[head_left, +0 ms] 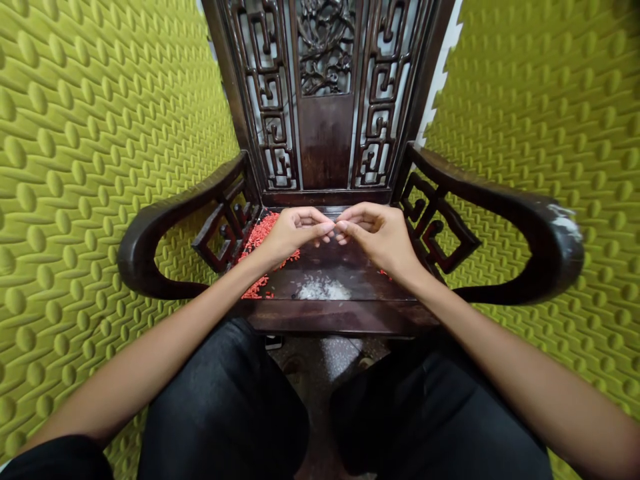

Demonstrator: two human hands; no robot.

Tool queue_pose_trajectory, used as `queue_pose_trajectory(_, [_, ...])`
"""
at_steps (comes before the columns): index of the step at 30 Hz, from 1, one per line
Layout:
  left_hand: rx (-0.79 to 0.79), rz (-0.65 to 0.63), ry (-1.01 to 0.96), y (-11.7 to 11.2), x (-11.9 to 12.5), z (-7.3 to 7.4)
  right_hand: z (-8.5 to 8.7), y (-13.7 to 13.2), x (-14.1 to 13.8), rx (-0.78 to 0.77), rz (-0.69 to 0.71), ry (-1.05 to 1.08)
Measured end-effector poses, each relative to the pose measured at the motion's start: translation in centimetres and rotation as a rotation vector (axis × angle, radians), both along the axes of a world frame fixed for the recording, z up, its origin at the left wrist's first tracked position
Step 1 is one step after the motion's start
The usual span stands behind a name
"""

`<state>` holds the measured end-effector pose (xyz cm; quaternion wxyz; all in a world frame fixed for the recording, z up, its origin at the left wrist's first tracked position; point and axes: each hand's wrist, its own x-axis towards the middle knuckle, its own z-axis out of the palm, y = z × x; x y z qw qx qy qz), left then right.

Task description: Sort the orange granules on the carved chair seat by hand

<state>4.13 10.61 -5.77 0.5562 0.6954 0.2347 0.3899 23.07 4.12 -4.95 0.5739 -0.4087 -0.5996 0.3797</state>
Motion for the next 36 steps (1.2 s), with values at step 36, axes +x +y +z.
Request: queue_pose_trajectory(36, [-0.244, -0.097, -0.118, -0.91, 0.21, 0.50, 0.21, -0.24, 0.34, 0.233, -0.078, -0.109])
